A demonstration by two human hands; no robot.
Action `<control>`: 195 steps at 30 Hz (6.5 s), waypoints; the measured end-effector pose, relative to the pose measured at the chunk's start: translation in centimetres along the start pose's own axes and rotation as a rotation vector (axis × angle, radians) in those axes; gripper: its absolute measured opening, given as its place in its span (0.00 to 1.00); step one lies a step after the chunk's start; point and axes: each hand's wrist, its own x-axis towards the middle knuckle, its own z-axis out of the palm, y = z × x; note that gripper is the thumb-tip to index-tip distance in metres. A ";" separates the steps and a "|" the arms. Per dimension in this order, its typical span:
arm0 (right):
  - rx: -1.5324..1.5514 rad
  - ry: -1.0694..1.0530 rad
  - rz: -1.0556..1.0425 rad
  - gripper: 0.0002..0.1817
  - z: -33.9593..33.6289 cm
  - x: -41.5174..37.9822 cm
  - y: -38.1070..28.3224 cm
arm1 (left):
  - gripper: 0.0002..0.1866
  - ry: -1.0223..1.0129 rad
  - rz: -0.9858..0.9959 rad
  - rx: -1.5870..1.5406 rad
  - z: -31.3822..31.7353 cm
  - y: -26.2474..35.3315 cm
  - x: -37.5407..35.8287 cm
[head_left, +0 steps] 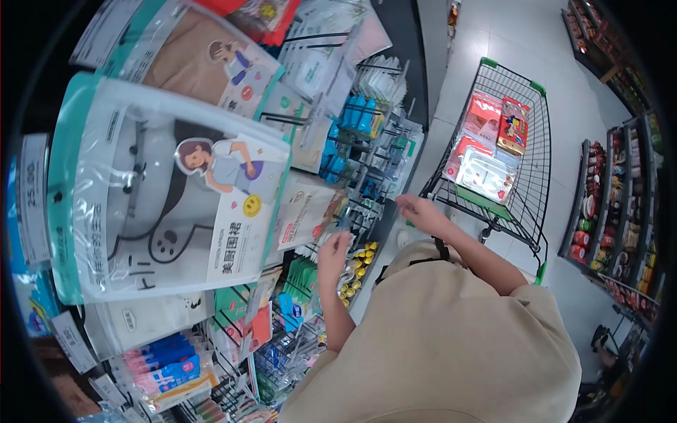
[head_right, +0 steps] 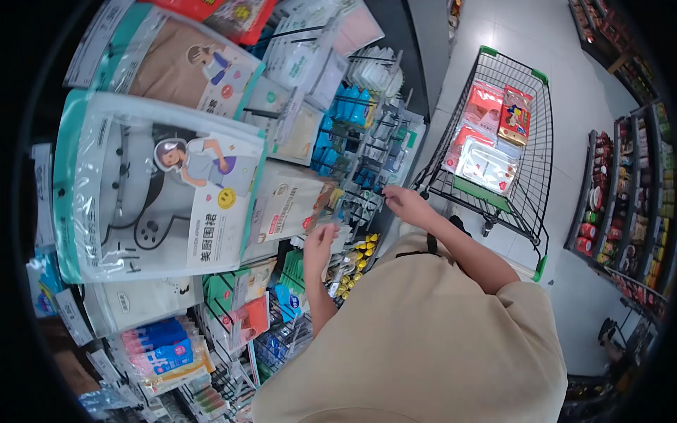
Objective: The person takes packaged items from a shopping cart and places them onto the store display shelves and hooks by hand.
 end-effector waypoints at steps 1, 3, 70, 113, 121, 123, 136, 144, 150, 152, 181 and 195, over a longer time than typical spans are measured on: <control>0.050 0.021 0.021 0.16 -0.6 -0.3 0.1 | 0.18 -0.070 0.054 -0.002 1.9 1.1 0.9; 0.060 0.050 -0.007 0.16 -1.7 -0.9 0.3 | 0.18 -0.183 0.117 0.006 5.7 3.9 2.1; -0.818 0.256 0.501 0.11 -21.8 -6.0 31.1 | 0.16 -0.691 0.177 0.154 30.5 13.3 9.8; 0.248 -0.199 -0.148 0.13 6.0 5.0 -6.8 | 0.10 0.554 0.125 -1.105 -6.4 -0.3 0.1; 0.253 -0.203 -0.165 0.15 5.6 5.1 -7.9 | 0.10 0.434 0.242 -1.055 -7.1 -0.6 0.4; 0.256 -0.194 -0.174 0.16 5.5 5.1 -7.6 | 0.10 0.411 0.225 -1.056 -7.0 -1.0 0.5; 0.262 -0.175 -0.186 0.15 5.3 6.1 -8.3 | 0.07 0.515 0.223 -1.104 -6.3 0.1 0.6; 0.267 -0.195 -0.158 0.16 5.8 6.4 -8.0 | 0.09 0.554 0.180 -1.137 -6.8 0.5 1.1; 0.179 -0.170 -0.128 0.18 5.7 6.9 -5.4 | 0.09 0.591 0.234 -1.114 -6.5 0.2 1.3; 0.117 -0.124 -0.183 0.19 5.9 7.3 -3.3 | 0.09 0.608 0.223 -1.093 -6.5 -0.1 1.4; 0.149 0.041 -0.004 0.21 1.3 1.6 2.5 | 0.11 0.808 0.103 -0.584 -5.9 -5.0 -1.9; 0.114 0.239 0.019 0.15 -2.1 -0.8 4.7 | 0.16 -0.167 -0.081 -0.282 4.1 -2.3 1.3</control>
